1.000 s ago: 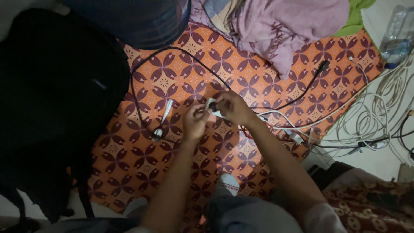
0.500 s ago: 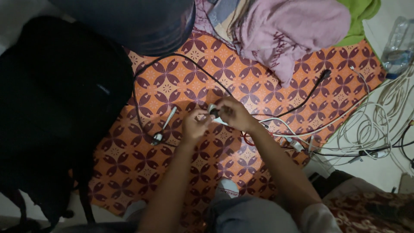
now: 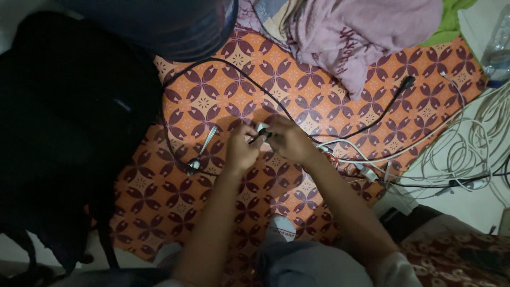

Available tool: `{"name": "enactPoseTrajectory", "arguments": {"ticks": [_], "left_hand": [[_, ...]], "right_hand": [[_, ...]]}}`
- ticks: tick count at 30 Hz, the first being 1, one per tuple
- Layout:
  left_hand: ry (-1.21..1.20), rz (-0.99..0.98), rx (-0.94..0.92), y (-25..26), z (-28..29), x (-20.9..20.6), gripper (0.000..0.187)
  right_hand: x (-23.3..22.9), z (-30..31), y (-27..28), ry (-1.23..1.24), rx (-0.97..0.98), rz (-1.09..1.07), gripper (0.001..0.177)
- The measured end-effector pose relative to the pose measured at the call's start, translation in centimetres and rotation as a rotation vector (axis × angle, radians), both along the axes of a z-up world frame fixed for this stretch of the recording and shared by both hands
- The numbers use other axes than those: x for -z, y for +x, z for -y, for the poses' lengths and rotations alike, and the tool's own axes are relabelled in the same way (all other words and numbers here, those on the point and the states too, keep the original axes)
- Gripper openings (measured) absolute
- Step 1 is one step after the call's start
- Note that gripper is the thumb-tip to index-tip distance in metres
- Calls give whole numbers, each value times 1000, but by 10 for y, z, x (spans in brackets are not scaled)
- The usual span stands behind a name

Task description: The person fills a white pot with water from a dispenser, places it on a table, and plugs in the power cord. They then retrieve a package of instant noodles from a cardboard box and place it on the table next to the pot.

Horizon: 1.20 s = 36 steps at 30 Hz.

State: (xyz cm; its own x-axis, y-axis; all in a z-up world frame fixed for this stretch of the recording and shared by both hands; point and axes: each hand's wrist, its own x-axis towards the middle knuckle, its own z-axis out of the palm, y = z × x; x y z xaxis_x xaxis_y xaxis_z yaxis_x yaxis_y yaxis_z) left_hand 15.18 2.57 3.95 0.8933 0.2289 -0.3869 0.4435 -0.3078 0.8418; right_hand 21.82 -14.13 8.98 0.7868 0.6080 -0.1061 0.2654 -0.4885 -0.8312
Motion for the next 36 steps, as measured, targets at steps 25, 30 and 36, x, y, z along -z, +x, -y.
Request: {"name": "enactPoseTrajectory", "arguments": {"ticks": [25, 30, 36], "left_hand": [[258, -364, 243, 22, 3, -80, 33], [368, -263, 281, 21, 4, -29, 26], [-639, 365, -248, 76, 4, -161, 48]], "right_hand": [[128, 270, 41, -780, 1382, -241, 38], [-45, 106, 68, 647, 1287, -478, 24], [-155, 3, 55, 485, 395, -28, 22]]}}
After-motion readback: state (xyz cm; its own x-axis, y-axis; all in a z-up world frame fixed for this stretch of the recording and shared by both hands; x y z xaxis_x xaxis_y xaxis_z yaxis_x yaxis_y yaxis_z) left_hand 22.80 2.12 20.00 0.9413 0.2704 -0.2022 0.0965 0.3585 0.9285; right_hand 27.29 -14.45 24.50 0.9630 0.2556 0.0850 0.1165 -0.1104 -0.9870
